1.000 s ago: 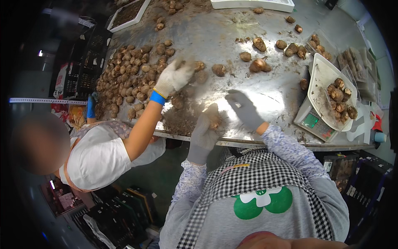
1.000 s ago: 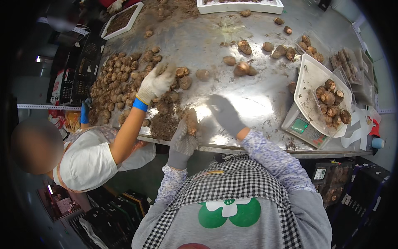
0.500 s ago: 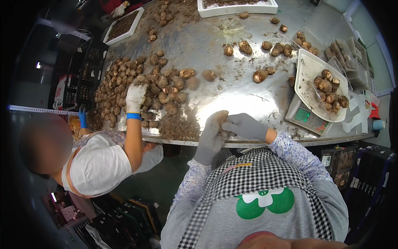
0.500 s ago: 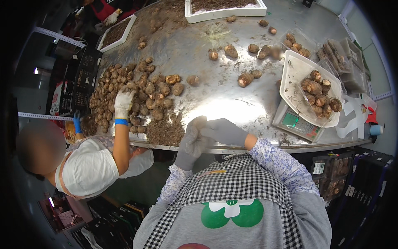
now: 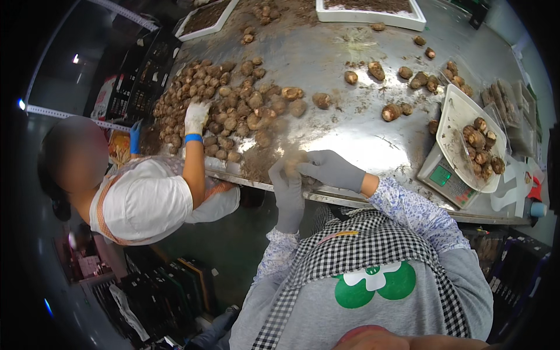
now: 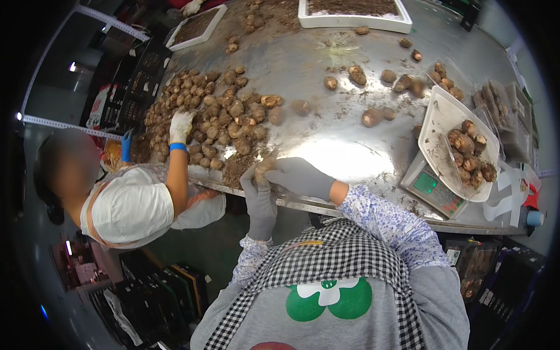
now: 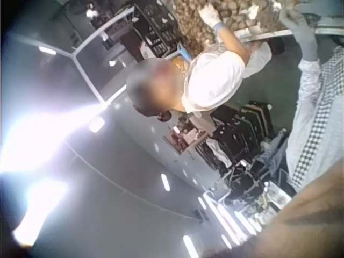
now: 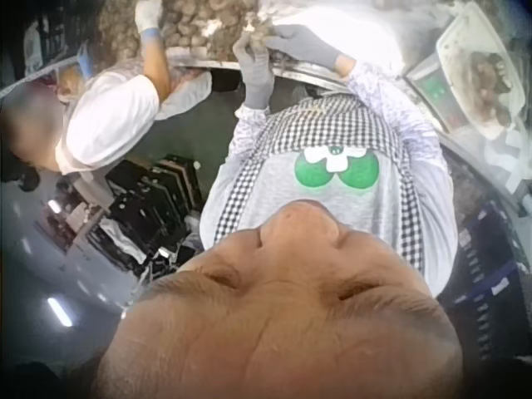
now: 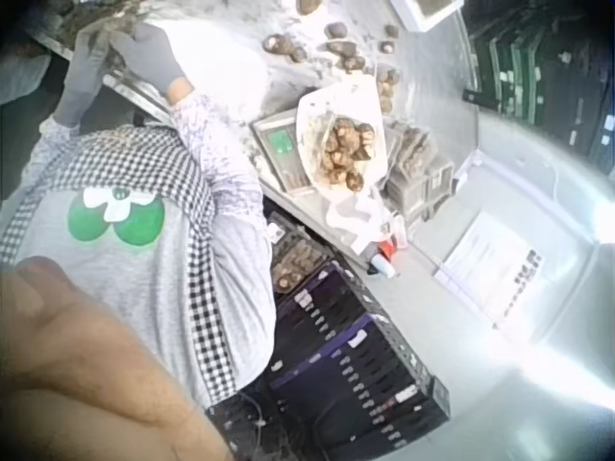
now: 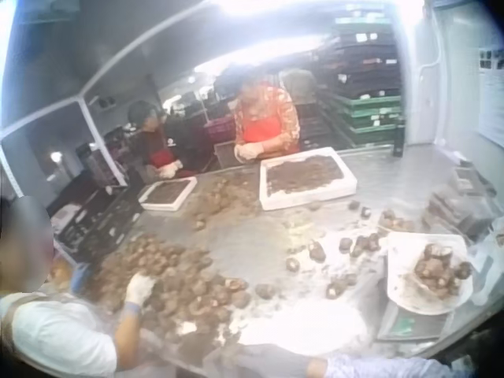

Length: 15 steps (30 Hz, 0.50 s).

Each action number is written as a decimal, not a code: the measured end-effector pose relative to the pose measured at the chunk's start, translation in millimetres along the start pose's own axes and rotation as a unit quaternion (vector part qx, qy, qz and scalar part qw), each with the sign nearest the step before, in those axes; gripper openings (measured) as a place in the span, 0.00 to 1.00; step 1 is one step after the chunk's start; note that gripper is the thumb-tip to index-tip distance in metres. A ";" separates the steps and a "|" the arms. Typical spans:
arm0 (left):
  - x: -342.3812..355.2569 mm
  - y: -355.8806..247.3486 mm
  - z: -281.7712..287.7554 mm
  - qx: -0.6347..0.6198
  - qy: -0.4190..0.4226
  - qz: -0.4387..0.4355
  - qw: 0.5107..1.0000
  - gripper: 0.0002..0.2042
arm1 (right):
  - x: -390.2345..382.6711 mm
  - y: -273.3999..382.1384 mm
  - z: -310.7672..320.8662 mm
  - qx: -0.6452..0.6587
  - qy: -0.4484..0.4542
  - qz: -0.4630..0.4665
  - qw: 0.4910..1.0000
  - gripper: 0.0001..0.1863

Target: The person picks up root vegetables from a large pile on a metal table, peels off dirt and debris by hand, and places them into a plastic container on a digital scale. The person repeats this process, occasionally moving the container aside and starting a new batch.

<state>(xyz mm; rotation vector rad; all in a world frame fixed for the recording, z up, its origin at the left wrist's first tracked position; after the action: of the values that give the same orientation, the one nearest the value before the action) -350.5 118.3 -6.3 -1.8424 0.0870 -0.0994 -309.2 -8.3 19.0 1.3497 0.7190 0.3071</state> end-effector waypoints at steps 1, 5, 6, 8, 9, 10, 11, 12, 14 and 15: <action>-2.0 -4.5 2.3 -0.030 -0.012 0.016 0.999 0.19 | 3.1 1.7 -4.0 -0.002 -0.004 0.017 1.000 0.22; -2.9 -13.2 15.7 -0.336 -0.031 0.044 0.940 0.20 | 39.8 -50.0 2.4 -0.350 -0.028 0.023 0.936 0.14; -3.8 -18.2 18.3 -0.333 -0.040 0.043 0.941 0.22 | 38.0 -49.5 0.3 -0.309 -0.038 0.011 0.950 0.15; 0.5 -20.5 29.3 -0.252 -0.049 0.018 0.966 0.21 | 39.6 -40.3 -6.3 -0.236 -0.034 0.028 0.971 0.17; -3.4 -18.7 35.9 -0.209 -0.057 0.012 0.976 0.21 | 35.0 -16.6 -12.5 -0.200 -0.017 0.053 0.978 0.17; -6.0 -8.3 45.5 -0.218 -0.055 0.017 0.974 0.20 | 34.7 5.1 -16.9 -0.165 -0.003 0.082 0.983 0.18; -7.5 -7.8 46.7 -0.165 -0.086 0.025 0.982 0.20 | 40.5 14.7 -21.9 -0.149 0.022 0.065 0.986 0.19; -11.2 -7.8 41.7 -0.112 -0.118 0.035 0.986 0.20 | 45.9 22.4 -26.9 -0.132 0.047 0.046 0.989 0.21; -19.7 -4.4 44.7 -0.052 -0.143 0.074 0.986 0.21 | 55.9 16.0 -32.3 -0.118 0.062 0.034 0.991 0.22; -15.6 1.4 45.6 -0.187 -0.083 0.069 0.976 0.21 | 64.5 0.5 -33.7 -0.122 0.047 0.039 0.991 0.21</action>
<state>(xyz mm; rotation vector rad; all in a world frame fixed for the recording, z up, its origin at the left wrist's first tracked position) -360.7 163.3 -20.2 -2.2072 0.1224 0.1802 -281.9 56.1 -1.0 1.1379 0.6842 0.5086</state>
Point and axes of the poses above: each hand's wrist, its own x-axis towards the middle knuckle, its own z-axis out of the back of the hand, y = z × x, the point moved 6 cm from there along x, towards the middle knuckle, and after that the axes turned 8 degrees about y, right-handed, at the moved point
